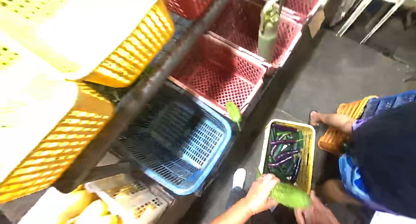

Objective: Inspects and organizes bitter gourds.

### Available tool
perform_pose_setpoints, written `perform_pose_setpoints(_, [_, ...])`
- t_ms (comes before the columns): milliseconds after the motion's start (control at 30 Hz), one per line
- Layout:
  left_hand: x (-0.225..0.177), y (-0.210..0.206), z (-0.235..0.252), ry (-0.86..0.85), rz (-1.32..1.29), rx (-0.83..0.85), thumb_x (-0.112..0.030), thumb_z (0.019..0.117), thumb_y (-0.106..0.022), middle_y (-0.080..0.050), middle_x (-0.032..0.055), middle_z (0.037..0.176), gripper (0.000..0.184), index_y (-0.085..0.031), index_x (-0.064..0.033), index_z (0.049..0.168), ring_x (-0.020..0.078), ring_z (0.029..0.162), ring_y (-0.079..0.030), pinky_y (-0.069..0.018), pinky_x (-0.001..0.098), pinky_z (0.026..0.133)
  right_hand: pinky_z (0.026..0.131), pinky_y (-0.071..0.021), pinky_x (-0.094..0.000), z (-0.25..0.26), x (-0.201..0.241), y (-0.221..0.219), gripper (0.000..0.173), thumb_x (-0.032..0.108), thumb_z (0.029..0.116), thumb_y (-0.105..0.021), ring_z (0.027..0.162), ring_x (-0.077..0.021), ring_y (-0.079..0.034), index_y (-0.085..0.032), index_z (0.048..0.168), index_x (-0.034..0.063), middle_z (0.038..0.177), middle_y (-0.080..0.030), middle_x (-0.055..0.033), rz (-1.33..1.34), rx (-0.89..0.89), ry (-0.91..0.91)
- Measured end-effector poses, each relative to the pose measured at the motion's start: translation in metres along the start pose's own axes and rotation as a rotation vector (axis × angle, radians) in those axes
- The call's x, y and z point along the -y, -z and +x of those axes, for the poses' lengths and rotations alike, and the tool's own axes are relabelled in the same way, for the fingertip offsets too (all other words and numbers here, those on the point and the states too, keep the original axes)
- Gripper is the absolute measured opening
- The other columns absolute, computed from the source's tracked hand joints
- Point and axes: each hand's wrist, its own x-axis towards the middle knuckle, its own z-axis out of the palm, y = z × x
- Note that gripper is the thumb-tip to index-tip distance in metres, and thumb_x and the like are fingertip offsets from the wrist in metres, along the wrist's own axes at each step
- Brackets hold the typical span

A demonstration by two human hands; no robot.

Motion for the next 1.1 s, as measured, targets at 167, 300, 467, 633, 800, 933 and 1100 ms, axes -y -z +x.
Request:
perform_pose_setpoints(167, [-0.083, 0.100, 0.033, 0.506, -0.666, -0.251, -0.020, 0.0706, -0.091, -0.071, 0.0118, 0.118, 0.086, -0.047, 0.0091, 0.139, 0.0123, 0.108, -0.070, -0.0573, 0.0321, 0.100, 0.088, -0.0589, -0.0393, 0.023, 0.049, -0.053, 0.072, 0.039, 0.0883, -0.067, 0.112, -0.0210, -0.066, -0.047, 0.144, -0.0016, 0.127, -0.064, -0.0141, -0.549, -0.303, 0.370])
perform_pose_setpoints(300, [-0.104, 0.145, 0.047, 0.534, -1.111, -0.402, -0.006, 0.0807, -0.077, -0.073, 0.0142, 0.107, 0.061, -0.048, 0.0081, 0.133, 0.0202, 0.097, -0.073, -0.0613, 0.0373, 0.091, 0.093, -0.0596, -0.0397, 0.027, 0.061, -0.106, 0.098, 0.049, 0.0754, -0.081, 0.109, -0.0180, -0.069, -0.042, 0.149, -0.0012, 0.126, -0.068, -0.0131, -0.704, -0.276, 0.384])
perform_pose_setpoints(467, [-0.101, 0.190, 0.059, 0.560, -1.260, -0.367, -0.015, 0.0962, -0.064, -0.072, 0.0133, 0.107, 0.050, -0.042, 0.0034, 0.137, 0.0200, 0.095, -0.073, -0.0615, 0.0362, 0.086, 0.083, -0.0606, -0.0343, 0.035, 0.089, -0.147, 0.062, 0.042, 0.0899, -0.067, 0.093, -0.0097, -0.071, -0.056, 0.133, -0.0011, 0.105, -0.072, -0.0064, -0.750, -0.409, 0.610])
perform_pose_setpoints(633, [-0.074, 0.230, 0.054, 0.470, -0.989, -0.297, -0.048, 0.0889, -0.071, -0.064, 0.0120, 0.127, 0.103, -0.014, 0.0006, 0.159, 0.0218, 0.107, -0.069, -0.0614, 0.0406, 0.085, 0.084, -0.0588, -0.0353, 0.065, 0.172, -0.174, 0.048, 0.034, 0.0952, -0.057, 0.094, -0.0113, -0.068, -0.058, 0.129, -0.0004, 0.106, -0.070, -0.0077, -0.616, -0.412, 0.564])
perform_pose_setpoints(800, [-0.042, 0.244, 0.031, 0.631, -0.915, -0.396, -0.012, 0.0987, -0.061, -0.070, 0.0125, 0.110, 0.055, -0.039, -0.0002, 0.148, 0.0221, 0.093, -0.071, -0.0607, 0.0371, 0.078, 0.056, -0.0544, -0.0271, 0.121, 0.211, -0.167, 0.036, 0.031, 0.1001, -0.048, 0.061, -0.0092, -0.061, -0.058, 0.119, 0.0016, 0.081, -0.065, -0.0021, -0.340, -0.350, 0.518])
perform_pose_setpoints(933, [-0.026, 0.249, 0.020, 0.720, -0.905, -0.412, -0.008, 0.1015, -0.057, -0.071, 0.0103, 0.103, 0.030, -0.055, 0.0008, 0.131, 0.0178, 0.085, -0.071, -0.0596, 0.0316, 0.074, 0.049, -0.0506, -0.0228, 0.136, 0.199, -0.169, 0.039, 0.037, 0.1026, -0.041, 0.054, -0.0087, -0.059, -0.056, 0.117, 0.0035, 0.076, -0.065, -0.0029, -0.121, -0.250, 0.429])
perform_pose_setpoints(1100, [-0.031, 0.272, 0.052, 0.685, -1.026, -0.442, -0.013, 0.1066, -0.050, -0.072, 0.0145, 0.112, 0.034, -0.052, 0.0031, 0.136, 0.0220, 0.096, -0.072, -0.0603, 0.0363, 0.081, 0.046, -0.0492, -0.0211, 0.138, 0.173, -0.178, 0.047, 0.047, 0.0989, -0.050, 0.052, -0.0086, -0.059, -0.056, 0.117, 0.0042, 0.075, -0.066, -0.0052, 0.018, -0.178, 0.367])
